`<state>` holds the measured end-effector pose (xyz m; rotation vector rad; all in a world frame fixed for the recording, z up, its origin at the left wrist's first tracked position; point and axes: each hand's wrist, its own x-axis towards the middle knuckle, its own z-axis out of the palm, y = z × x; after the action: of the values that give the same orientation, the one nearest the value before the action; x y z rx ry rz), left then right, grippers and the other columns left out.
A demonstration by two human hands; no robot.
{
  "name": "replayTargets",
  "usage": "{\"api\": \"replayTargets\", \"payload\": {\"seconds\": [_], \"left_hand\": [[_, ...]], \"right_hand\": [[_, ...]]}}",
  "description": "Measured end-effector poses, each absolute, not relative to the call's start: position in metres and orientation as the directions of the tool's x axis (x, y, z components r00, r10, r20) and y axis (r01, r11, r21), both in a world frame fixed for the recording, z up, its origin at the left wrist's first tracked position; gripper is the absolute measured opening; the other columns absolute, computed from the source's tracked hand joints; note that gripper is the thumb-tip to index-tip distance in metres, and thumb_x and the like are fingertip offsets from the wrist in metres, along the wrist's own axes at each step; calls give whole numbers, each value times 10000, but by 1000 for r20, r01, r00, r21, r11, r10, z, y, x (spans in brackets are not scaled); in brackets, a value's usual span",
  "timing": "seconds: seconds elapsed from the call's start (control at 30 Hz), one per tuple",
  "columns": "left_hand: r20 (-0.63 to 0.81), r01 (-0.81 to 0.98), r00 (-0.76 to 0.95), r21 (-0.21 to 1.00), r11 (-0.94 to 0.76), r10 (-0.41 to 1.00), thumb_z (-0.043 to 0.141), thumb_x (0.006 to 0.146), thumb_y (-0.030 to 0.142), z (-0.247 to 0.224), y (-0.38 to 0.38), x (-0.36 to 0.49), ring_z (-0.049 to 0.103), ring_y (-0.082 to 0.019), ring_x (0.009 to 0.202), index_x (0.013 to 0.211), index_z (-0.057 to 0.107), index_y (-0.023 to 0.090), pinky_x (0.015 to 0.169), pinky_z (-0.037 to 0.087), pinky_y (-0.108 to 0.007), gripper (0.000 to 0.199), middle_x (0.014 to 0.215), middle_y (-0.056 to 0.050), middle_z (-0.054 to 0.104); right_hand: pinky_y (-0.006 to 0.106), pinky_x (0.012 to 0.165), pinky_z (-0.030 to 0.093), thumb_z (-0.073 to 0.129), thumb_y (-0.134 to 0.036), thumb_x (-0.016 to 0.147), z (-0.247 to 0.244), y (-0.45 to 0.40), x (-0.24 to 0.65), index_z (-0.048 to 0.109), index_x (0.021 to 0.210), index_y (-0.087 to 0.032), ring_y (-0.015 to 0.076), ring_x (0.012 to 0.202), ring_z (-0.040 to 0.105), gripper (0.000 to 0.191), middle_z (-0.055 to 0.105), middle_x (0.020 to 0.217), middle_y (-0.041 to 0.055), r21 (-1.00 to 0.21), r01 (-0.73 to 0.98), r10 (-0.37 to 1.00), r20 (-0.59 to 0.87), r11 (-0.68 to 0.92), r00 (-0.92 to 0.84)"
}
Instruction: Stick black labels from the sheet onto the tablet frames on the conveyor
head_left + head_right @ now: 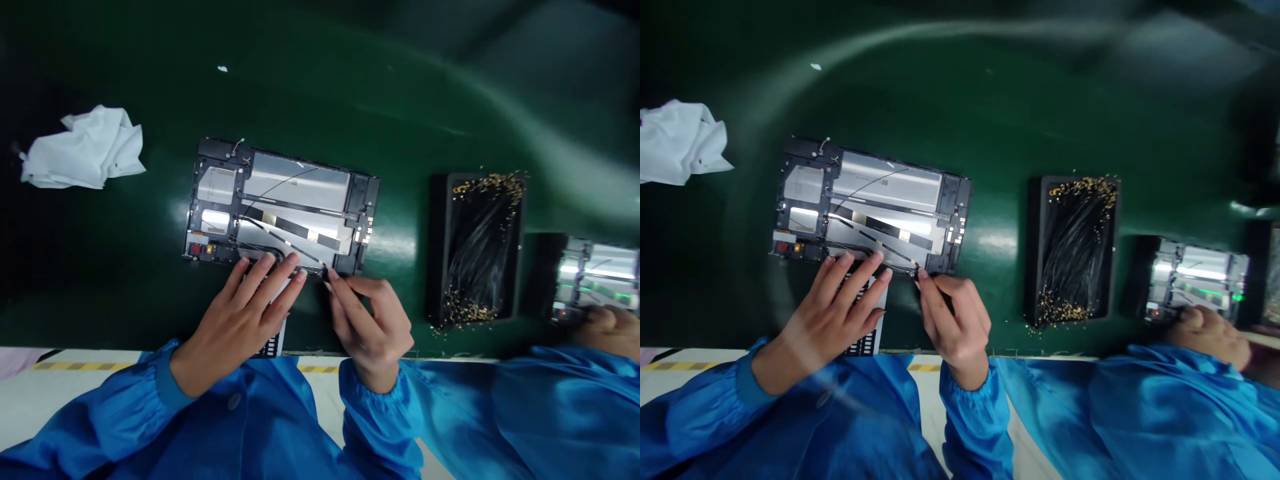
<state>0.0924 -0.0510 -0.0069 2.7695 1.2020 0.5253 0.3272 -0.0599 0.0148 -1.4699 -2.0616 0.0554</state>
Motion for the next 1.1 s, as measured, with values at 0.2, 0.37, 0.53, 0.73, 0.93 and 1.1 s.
{"api": "replayTargets", "payload": {"seconds": [0.2, 0.37, 0.53, 0.73, 0.93, 1.1], "left_hand": [[197, 718, 623, 239, -653, 757, 670, 1065, 324, -6, -45, 98, -36, -306, 1781, 1693, 485, 168, 1443, 220, -519, 673, 1837, -81, 384], [214, 702, 618, 283, -653, 757, 656, 1067, 264, -5, -46, 103, 61, -337, 1780, 1698, 468, 131, 1444, 183, -561, 672, 1772, -124, 492], [214, 706, 606, 300, -642, 766, 630, 1085, 267, -6, -46, 105, 162, -352, 1769, 1700, 464, 131, 1431, 189, -588, 651, 1738, -139, 537], [233, 692, 615, 299, -657, 754, 593, 1105, 285, -9, -45, 105, 78, -334, 1781, 1687, 488, 144, 1440, 127, -567, 608, 1770, -104, 500], [223, 700, 599, 321, -638, 769, 587, 1104, 278, -8, -46, 107, 243, -340, 1752, 1688, 482, 146, 1426, 174, -570, 608, 1727, -130, 557], [208, 708, 594, 325, -627, 777, 591, 1098, 286, -7, -46, 107, 376, -351, 1700, 1694, 478, 172, 1413, 206, -567, 617, 1707, -132, 582]], "right_hand": [[297, 735, 607, 745, -16, 985, 13, -58, 326, 713, 1534, -241, 183, 811, 720, 594, 757, 987, 74, -377, 841, 868, 457, 387, -194], [312, 696, 606, 742, -30, 995, 10, -58, 326, 686, 1565, -279, 189, 783, 704, 624, 751, 977, 74, -389, 841, 869, 461, 377, -177], [319, 698, 604, 747, -21, 984, 9, -59, 326, 682, 1574, -251, 193, 797, 697, 636, 748, 997, 82, -390, 836, 865, 468, 386, -181], [311, 695, 586, 747, 2, 977, 9, -57, 325, 701, 1544, -221, 186, 803, 675, 611, 733, 999, 85, -380, 835, 859, 475, 398, -193], [306, 698, 600, 747, -13, 983, 11, -58, 328, 726, 1501, -247, 179, 802, 694, 569, 736, 989, 71, -399, 833, 876, 443, 384, -191], [312, 687, 606, 743, -19, 986, 14, -57, 328, 738, 1478, -240, 187, 792, 691, 539, 730, 974, 74, -417, 824, 879, 437, 385, -189]]}}
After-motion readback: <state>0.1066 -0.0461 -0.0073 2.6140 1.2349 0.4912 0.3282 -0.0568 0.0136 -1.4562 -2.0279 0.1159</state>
